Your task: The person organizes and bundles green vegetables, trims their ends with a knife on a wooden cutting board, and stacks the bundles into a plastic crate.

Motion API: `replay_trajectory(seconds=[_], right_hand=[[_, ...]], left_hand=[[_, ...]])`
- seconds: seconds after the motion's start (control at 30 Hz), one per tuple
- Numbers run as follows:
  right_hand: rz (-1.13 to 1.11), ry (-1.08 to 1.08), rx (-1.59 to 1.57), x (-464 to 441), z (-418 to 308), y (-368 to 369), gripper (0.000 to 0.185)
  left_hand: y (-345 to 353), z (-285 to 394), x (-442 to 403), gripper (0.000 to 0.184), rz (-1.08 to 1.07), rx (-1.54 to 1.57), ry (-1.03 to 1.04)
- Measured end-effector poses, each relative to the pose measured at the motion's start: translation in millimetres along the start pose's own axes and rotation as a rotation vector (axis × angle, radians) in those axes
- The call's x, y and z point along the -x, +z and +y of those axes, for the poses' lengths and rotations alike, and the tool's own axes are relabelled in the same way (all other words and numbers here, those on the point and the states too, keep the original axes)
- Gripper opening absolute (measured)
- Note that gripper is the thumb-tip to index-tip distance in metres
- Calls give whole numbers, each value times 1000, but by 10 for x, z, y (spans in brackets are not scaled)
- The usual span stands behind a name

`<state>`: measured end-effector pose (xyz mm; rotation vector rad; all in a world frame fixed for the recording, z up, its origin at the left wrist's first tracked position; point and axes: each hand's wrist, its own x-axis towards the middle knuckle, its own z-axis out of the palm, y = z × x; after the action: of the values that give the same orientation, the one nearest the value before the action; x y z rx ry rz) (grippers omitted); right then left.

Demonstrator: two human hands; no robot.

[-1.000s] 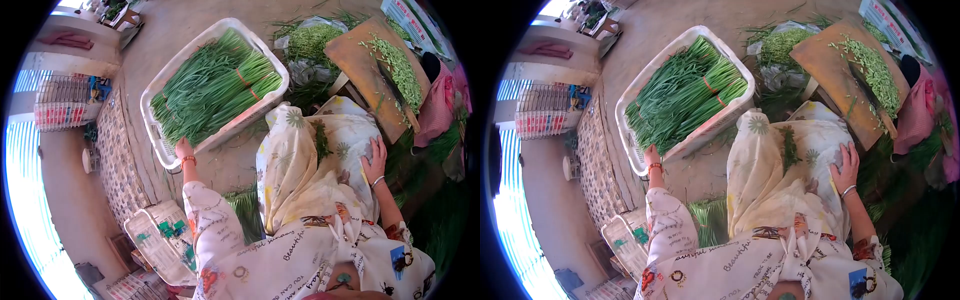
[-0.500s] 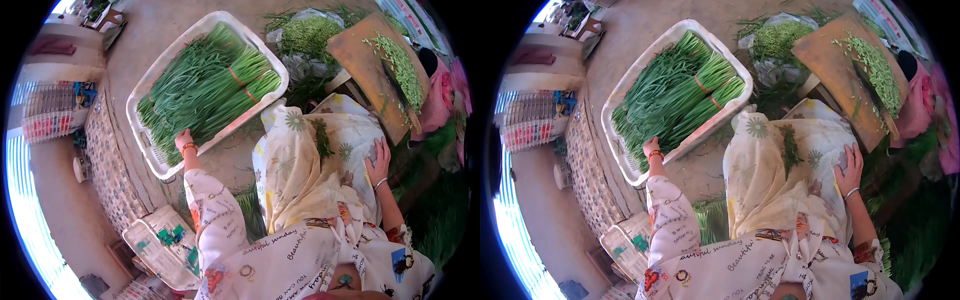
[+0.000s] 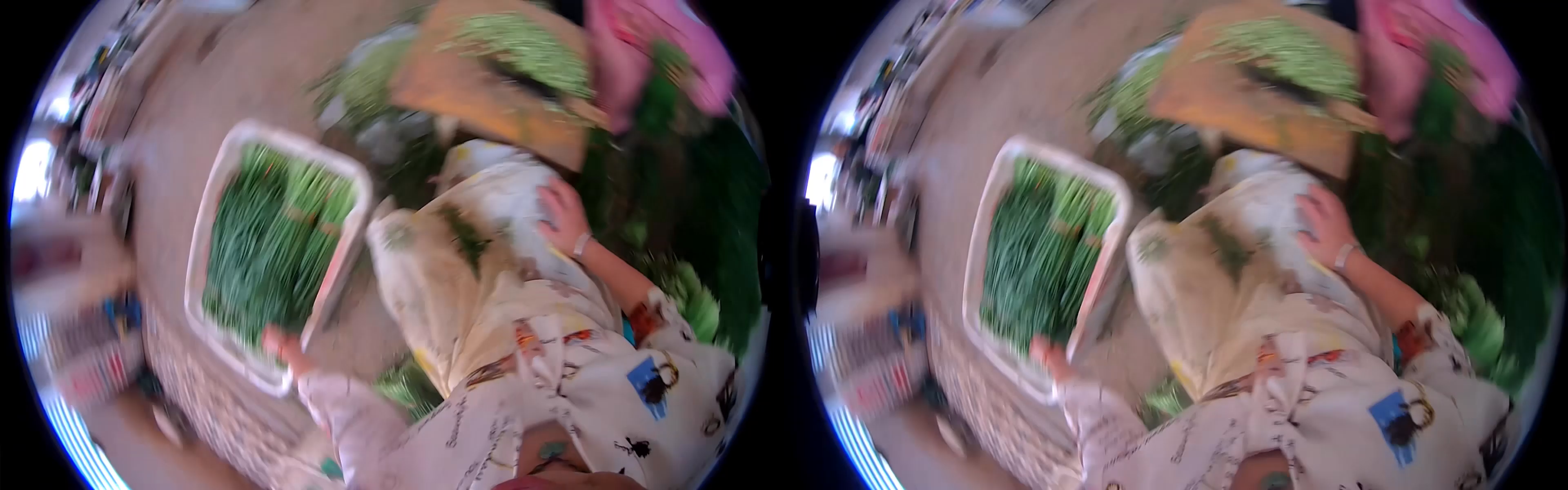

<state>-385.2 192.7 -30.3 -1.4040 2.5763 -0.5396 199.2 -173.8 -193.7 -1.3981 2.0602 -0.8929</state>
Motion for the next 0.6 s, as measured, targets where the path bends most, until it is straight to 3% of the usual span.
replay_trajectory(seconds=[0.03,0.07,0.1,0.13,0.17,0.2,0.23,0.27,0.33,0.37,0.4,0.43,0.47,0.5,0.53,0.57,0.6], right_hand=[[38,6,29,47,101,44,57],[92,-44,-17,46,250,59,57],[83,-69,-44,58,388,138,58],[81,-113,-84,71,428,158,57],[60,-141,-150,72,513,153,57],[-5,-161,-187,33,588,120,56],[-71,-202,-236,11,689,81,54],[-47,-149,-225,55,842,-45,54],[-594,-15,-331,196,1233,-514,50],[-612,124,-332,368,1406,-813,46],[-629,263,-331,563,1584,-1060,43],[-360,273,-273,918,1846,-1193,40],[-299,458,-238,1183,1885,-1614,40],[-90,628,-254,1515,1996,-1871,39],[181,690,-331,2019,2367,-1909,37],[316,753,-111,2405,2473,-2122,37],[394,969,-180,2778,2529,-2323,36]], left_hand=[[-147,12,-31,54,320,78,-54],[-327,115,-198,50,738,773,-89],[-1093,110,-338,40,388,1349,-343],[-1921,102,-468,30,136,1829,-788],[-2114,316,-624,21,269,1819,-594],[-2269,462,-709,24,372,1720,-256],[-2685,675,-746,24,363,1738,-192],[-3256,989,-765,25,169,1786,104],[-3976,1607,-798,29,-185,1692,635],[-4178,1852,-837,32,-340,1559,875],[-4253,2046,-910,32,-373,1434,955],[-4301,2310,-974,33,-402,1303,1038],[-4095,2589,-1130,31,-411,1170,1031],[-3915,2782,-1396,30,-41,540,1527],[-3608,3025,-1569,37,-261,268,1518],[-3410,3101,-1611,37,-367,52,1506],[-3269,3068,-1617,36,-425,-9,1455]])
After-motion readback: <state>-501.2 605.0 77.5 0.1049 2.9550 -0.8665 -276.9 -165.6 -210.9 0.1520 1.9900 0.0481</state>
